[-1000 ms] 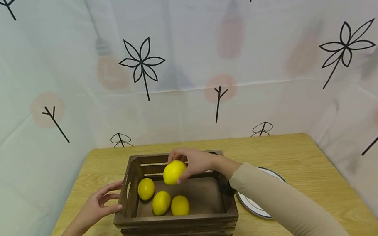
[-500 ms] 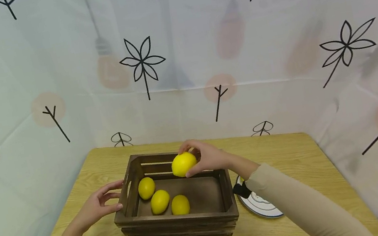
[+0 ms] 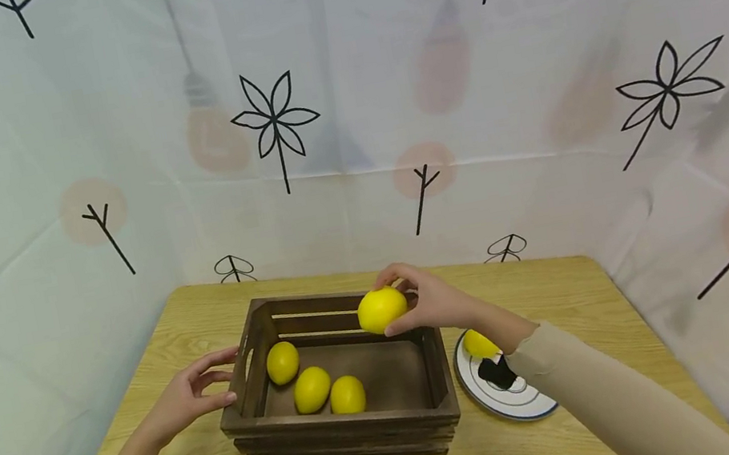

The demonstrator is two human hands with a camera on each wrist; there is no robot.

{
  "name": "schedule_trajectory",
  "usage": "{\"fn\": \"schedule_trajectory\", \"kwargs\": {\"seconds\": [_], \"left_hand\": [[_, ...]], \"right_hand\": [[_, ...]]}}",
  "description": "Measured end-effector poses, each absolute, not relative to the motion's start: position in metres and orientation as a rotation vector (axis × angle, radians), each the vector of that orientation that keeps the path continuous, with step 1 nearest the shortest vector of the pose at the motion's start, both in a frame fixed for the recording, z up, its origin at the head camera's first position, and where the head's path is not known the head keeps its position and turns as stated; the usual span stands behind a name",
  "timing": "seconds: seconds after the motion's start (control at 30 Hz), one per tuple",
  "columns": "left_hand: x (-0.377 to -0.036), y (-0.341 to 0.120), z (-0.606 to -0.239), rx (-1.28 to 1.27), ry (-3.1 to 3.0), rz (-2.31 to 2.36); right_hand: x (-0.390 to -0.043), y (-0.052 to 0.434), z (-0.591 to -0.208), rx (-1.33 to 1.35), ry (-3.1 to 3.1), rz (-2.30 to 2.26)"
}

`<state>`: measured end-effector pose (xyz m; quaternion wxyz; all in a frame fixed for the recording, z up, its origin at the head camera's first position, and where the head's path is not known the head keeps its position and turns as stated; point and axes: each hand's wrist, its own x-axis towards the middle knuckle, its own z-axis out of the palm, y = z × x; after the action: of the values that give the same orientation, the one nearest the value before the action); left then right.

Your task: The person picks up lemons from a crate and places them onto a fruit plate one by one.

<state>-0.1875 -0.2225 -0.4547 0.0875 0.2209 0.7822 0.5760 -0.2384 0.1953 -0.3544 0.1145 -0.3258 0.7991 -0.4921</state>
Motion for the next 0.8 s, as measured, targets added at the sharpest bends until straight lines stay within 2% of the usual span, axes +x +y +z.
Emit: {"fn": "schedule_trajectory", "kwargs": {"seconds": [0.8], "left_hand": [[-0.187,-0.223,-0.451,0.65,2.321,1.707]], "right_hand": [[-0.222,0.239,-0.362,-0.818,2.443,-1.48]]}}
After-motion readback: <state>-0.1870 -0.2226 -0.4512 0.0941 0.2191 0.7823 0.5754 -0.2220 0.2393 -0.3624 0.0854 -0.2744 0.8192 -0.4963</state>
